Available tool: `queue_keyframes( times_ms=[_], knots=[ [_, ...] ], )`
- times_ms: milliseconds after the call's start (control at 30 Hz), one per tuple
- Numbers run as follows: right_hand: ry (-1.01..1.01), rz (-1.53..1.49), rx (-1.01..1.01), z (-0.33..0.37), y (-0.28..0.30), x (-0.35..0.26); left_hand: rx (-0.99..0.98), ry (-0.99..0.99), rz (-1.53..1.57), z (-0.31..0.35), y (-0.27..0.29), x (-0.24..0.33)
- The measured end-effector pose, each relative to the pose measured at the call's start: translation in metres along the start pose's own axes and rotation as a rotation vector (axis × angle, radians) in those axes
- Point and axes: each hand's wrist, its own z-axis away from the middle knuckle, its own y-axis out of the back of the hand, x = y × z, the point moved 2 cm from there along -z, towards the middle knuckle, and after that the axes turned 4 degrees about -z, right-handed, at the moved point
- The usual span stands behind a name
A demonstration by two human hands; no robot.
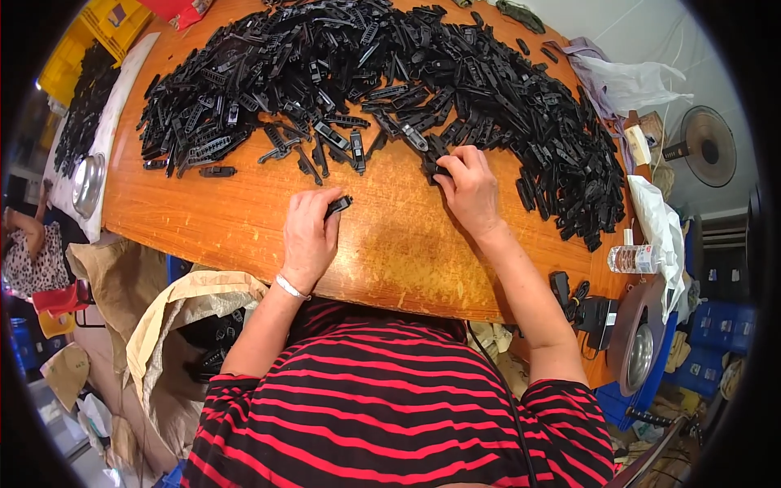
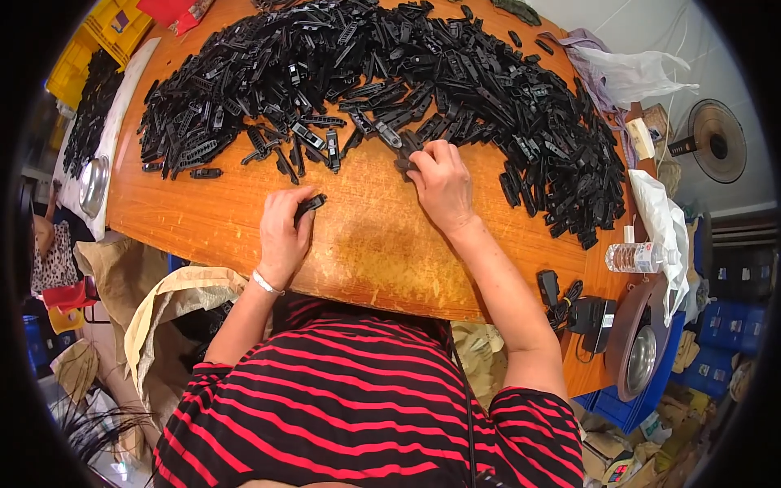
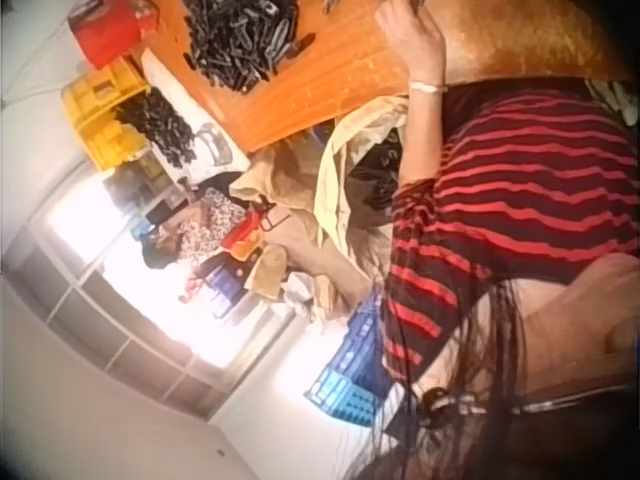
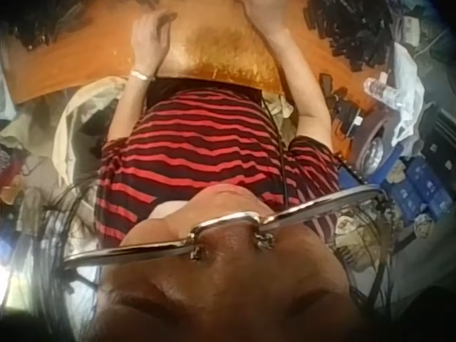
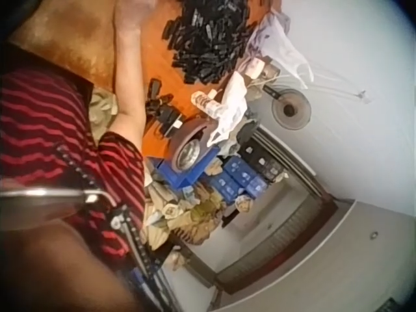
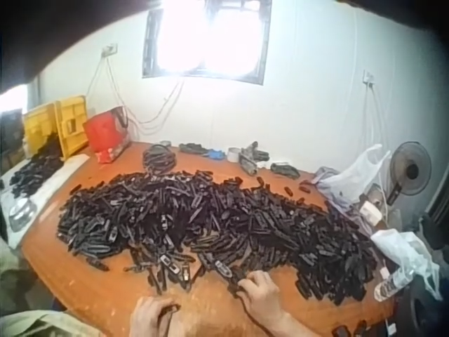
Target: Assembling small black plastic hardware components by snapping them together at a workbench.
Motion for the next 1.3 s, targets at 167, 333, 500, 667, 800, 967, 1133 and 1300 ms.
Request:
queue_keyframes(
  times_ms=[167, 333, 500, 667, 800, 967, 1133, 1300],
  knots=[
    [-0.032, -0.042, 0.038, 0.002, 0.001, -0.019, 0.019, 0.027, -0.065, 0.004, 0.003, -0.003],
    [-0.045, -0.148, 0.03, 0.003, -0.001, -0.041, 0.052, 0.117, 0.065, 0.007, 0.004, -0.004],
    [-0.01, -0.157, -0.15, 0.018, -0.025, -0.067, 0.045, 0.404, 0.393, 0.012, 0.001, -0.011],
    [-0.049, -0.189, -0.227, 0.019, -0.035, -0.091, 0.072, 0.685, 1.086, 0.022, -0.004, -0.022],
    [-0.041, -0.258, -0.22, 0.018, -0.034, -0.101, 0.036, 0.868, 1.356, 0.022, 0.004, -0.019],
    [-0.679, -1.089, -0.305, 0.013, -0.031, -0.1, -0.066, 0.846, 1.575, 0.011, 0.0, 0.0],
    [-0.842, -1.245, -0.339, 0.017, -0.031, -0.086, -0.099, 0.796, 1.515, -0.001, -0.009, 0.008],
    [-0.794, -1.083, -0.359, 0.018, -0.026, -0.074, -0.275, 0.672, 1.137, -0.02, 0.006, 0.001]
  ],
)
